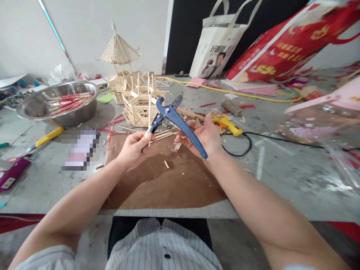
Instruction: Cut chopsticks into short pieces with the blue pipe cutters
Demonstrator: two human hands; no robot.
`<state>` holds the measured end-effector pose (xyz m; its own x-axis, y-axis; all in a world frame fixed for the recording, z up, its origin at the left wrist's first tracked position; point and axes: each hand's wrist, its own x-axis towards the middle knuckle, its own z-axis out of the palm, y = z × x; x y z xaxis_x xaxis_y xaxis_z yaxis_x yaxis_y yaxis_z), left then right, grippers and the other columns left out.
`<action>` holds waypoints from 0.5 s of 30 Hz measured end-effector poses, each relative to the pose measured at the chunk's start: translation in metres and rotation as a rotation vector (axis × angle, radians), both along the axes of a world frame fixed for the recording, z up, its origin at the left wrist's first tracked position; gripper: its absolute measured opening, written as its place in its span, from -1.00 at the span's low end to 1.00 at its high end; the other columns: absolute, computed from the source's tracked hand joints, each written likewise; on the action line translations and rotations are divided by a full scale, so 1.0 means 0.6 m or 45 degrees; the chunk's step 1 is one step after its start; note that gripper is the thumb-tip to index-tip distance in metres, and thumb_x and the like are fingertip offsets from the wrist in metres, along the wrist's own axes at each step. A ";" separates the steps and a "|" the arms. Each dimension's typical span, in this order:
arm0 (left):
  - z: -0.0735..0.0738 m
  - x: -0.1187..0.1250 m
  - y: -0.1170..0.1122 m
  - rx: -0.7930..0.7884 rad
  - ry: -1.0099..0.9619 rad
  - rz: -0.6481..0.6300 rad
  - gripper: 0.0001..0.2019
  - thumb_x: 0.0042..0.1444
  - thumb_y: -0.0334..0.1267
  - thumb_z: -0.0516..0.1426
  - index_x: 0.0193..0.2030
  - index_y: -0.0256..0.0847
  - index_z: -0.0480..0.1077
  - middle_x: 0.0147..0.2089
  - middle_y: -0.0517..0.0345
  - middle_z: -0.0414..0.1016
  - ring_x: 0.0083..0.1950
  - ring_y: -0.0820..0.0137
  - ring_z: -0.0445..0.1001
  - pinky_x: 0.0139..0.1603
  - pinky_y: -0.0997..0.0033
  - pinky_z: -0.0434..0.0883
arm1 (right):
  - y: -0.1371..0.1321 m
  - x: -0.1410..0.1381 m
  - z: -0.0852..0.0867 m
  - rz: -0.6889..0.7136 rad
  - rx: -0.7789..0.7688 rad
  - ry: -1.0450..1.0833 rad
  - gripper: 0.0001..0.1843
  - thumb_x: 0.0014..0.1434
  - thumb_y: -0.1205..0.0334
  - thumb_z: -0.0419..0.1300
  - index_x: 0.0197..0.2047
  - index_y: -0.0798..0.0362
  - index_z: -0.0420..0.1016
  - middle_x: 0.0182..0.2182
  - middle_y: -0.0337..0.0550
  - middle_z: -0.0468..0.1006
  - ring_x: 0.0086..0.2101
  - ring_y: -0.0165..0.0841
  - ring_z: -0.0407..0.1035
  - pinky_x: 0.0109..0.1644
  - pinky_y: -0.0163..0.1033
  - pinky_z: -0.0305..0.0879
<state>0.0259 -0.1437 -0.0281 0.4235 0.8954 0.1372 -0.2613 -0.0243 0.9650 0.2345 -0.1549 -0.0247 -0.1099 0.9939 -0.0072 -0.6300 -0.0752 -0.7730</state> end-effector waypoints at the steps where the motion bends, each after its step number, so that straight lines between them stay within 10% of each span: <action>1: -0.002 0.001 -0.001 0.012 0.032 0.015 -0.74 -0.04 -0.09 0.17 -0.46 -0.30 0.39 -0.68 0.33 0.08 -0.67 0.67 0.03 -0.67 0.63 -0.07 | -0.009 -0.007 0.007 0.131 0.038 -0.023 -0.44 -0.01 -0.32 -0.07 -0.39 0.01 0.39 -0.49 -0.15 0.49 -0.37 -0.29 0.41 -0.34 -0.16 0.38; 6: -0.008 0.006 -0.007 0.069 0.162 0.029 -0.71 -0.07 -0.06 0.18 -0.46 -0.31 0.38 -0.69 0.36 0.05 -0.67 0.69 -0.04 -0.65 0.61 -0.08 | -0.040 -0.051 0.010 0.535 0.176 -0.159 -0.60 -0.06 -0.03 0.14 -0.16 -0.03 0.37 -0.16 -0.11 0.47 -0.05 -0.24 0.29 -0.08 -0.06 0.29; 15: -0.010 0.023 -0.027 0.145 0.236 0.003 -0.68 -0.04 -0.01 0.13 -0.47 -0.29 0.39 -0.63 0.30 0.18 -0.63 0.64 0.10 -0.61 0.57 0.08 | -0.041 -0.074 -0.008 0.310 0.280 -0.335 -0.76 -0.15 0.16 0.08 -0.34 -0.01 0.40 -0.24 -0.11 0.50 -0.15 -0.24 0.34 -0.15 -0.09 0.32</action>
